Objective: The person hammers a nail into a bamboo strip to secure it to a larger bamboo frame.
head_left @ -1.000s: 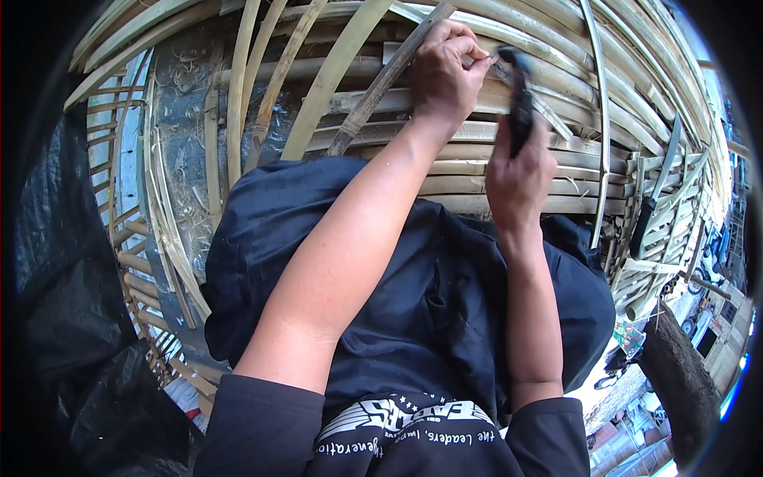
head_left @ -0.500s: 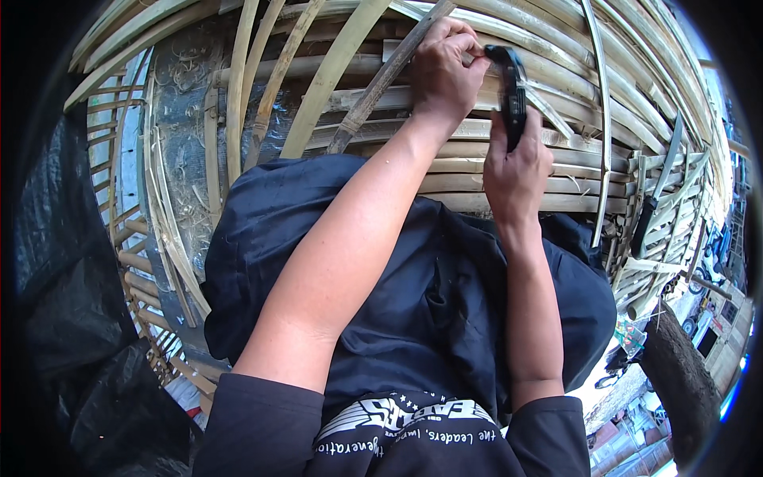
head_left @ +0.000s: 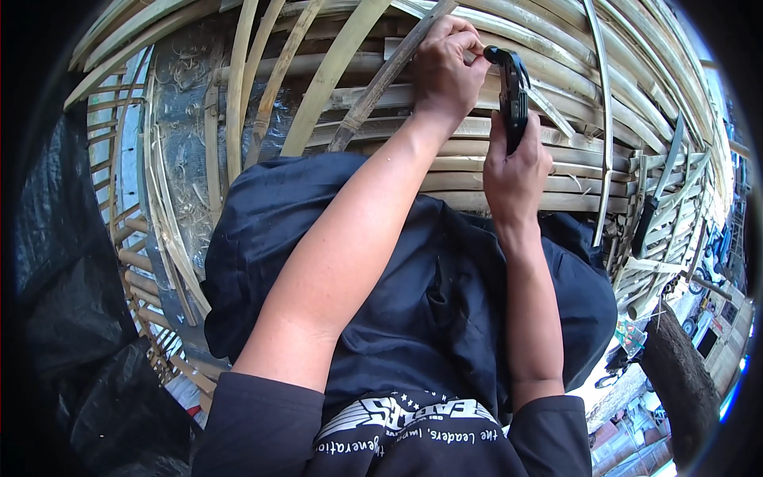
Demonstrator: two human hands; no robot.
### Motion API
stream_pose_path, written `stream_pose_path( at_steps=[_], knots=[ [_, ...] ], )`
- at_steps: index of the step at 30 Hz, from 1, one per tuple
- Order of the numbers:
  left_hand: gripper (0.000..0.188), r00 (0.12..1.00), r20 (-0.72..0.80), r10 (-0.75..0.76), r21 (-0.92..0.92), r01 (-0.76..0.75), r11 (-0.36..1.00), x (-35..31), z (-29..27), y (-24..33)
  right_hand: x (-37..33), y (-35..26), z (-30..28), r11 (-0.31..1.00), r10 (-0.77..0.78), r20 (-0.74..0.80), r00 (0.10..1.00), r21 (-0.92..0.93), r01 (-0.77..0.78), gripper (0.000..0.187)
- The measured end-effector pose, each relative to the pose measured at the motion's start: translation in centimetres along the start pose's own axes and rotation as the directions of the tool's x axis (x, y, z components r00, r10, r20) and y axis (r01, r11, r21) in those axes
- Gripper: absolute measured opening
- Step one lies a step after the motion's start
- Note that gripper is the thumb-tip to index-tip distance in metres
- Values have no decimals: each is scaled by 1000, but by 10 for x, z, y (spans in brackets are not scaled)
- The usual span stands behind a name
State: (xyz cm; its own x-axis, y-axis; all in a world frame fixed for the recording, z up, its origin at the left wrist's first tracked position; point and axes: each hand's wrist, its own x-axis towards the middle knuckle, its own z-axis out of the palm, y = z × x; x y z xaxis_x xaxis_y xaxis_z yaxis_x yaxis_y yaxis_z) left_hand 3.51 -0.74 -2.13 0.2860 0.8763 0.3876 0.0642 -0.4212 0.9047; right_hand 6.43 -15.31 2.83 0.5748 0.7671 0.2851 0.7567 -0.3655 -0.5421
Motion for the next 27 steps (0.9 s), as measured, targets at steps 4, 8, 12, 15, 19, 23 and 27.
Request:
stream_pose_path(
  at_steps=[4,8,12,15,19,23,27],
  knots=[
    [13,999,-7,32,-10,-32,999,0,3,5,-7,-10,-4,992,-41,-266,963,108,72,27],
    [17,1000,6,-16,5,16,1000,0,0,5,-2,1,0,1000,9,-41,999,6,-9,29],
    [14,995,-56,80,-12,-80,997,3,5,4,-5,-5,-1,991,-95,-311,946,61,120,31],
    [15,995,-51,80,4,-80,997,0,2,1,1,-4,1,999,-22,-23,1000,-31,21,29],
    [16,992,-71,107,21,-106,994,2,1,3,-7,-9,-2,992,-105,-331,938,36,124,28],
    [16,997,-45,65,34,-63,997,-2,3,2,-2,-2,0,1000,-23,-84,996,-1,23,27],
    [17,998,28,53,3,-53,999,4,-2,13,-1,-8,0,994,-33,-235,971,96,57,26]
  ],
)
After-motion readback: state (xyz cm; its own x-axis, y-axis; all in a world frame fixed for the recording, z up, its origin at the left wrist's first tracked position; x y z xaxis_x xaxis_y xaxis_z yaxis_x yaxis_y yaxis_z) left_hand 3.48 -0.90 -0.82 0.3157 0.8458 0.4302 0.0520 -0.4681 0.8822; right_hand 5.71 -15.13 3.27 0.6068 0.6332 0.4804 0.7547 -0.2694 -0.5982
